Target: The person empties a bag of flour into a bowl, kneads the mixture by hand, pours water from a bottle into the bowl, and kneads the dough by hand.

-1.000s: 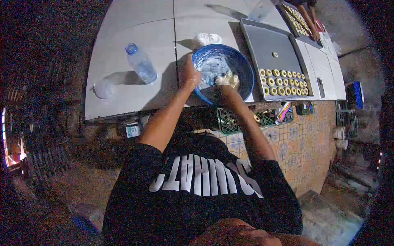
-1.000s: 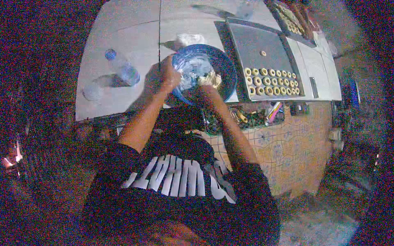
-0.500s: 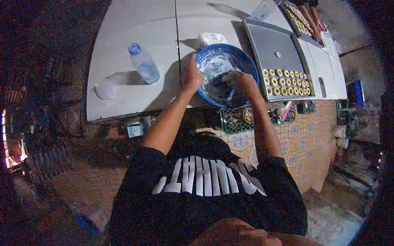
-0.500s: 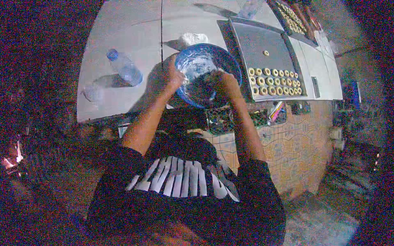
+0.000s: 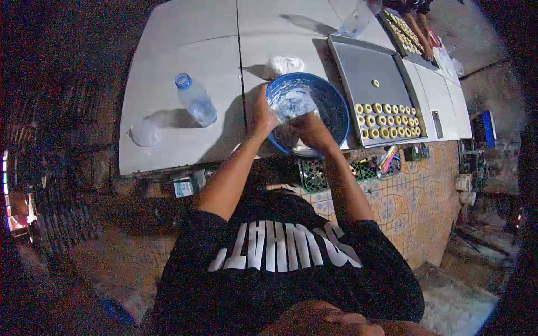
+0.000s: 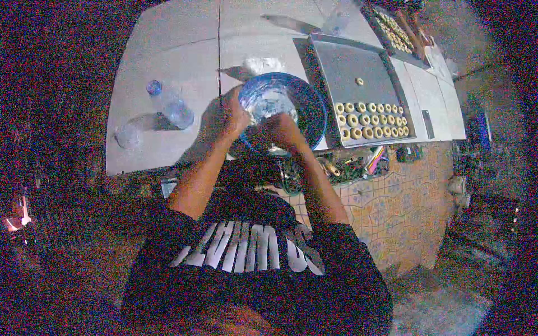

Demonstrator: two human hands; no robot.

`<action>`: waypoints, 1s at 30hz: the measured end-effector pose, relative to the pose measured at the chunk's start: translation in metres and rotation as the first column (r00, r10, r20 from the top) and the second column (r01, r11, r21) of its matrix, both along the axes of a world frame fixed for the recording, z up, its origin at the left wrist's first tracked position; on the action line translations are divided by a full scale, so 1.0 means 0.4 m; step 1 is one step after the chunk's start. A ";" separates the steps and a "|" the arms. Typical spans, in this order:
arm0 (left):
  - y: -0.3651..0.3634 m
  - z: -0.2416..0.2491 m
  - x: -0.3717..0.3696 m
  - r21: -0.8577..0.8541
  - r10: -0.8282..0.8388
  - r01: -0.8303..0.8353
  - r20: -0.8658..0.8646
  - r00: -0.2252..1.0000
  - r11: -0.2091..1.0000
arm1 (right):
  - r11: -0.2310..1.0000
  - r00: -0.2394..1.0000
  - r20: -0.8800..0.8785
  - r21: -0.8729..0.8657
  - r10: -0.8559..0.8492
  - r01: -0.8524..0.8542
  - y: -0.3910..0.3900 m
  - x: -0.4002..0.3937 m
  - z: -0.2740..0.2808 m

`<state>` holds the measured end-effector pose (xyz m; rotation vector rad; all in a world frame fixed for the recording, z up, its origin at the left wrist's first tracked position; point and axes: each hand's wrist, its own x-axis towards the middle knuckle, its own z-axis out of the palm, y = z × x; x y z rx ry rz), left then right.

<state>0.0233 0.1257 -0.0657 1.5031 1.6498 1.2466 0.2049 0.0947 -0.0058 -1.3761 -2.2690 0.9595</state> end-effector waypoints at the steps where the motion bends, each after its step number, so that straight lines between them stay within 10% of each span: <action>1: -0.041 0.077 0.007 0.054 0.008 -0.008 0.004 1.000 0.999 | 0.991 0.980 -0.155 -0.068 -0.128 0.119 0.018 0.027 -0.023; 3: -0.051 0.086 0.036 0.145 0.015 -0.061 0.296 0.955 0.988 | 0.962 0.902 -0.335 -0.069 -0.271 0.263 0.015 0.051 0.048; 10: -0.018 0.012 -0.009 0.207 0.002 0.012 -0.070 0.998 0.978 | 0.814 0.913 0.036 0.469 -0.406 0.343 0.141 -0.021 -0.215; 15: -0.031 0.068 -0.016 -0.012 -0.105 0.105 -0.011 0.994 0.994 | 0.936 0.925 0.218 0.238 -0.311 0.258 0.101 -0.112 -0.034; 18: -0.052 0.140 -0.005 -0.102 -0.073 0.062 -0.110 0.991 0.993 | 0.960 0.986 0.034 0.235 -0.165 0.153 0.113 -0.102 -0.188; 23: -0.051 0.102 -0.004 0.293 0.018 0.051 -0.229 0.973 0.955 | 0.970 0.942 0.228 -0.067 0.244 -0.235 0.025 -0.093 0.061; 30: -0.061 0.183 0.005 -0.027 -0.033 0.030 -0.130 0.991 0.999 | 0.897 0.858 0.271 -0.204 0.436 -0.391 -0.036 0.001 0.091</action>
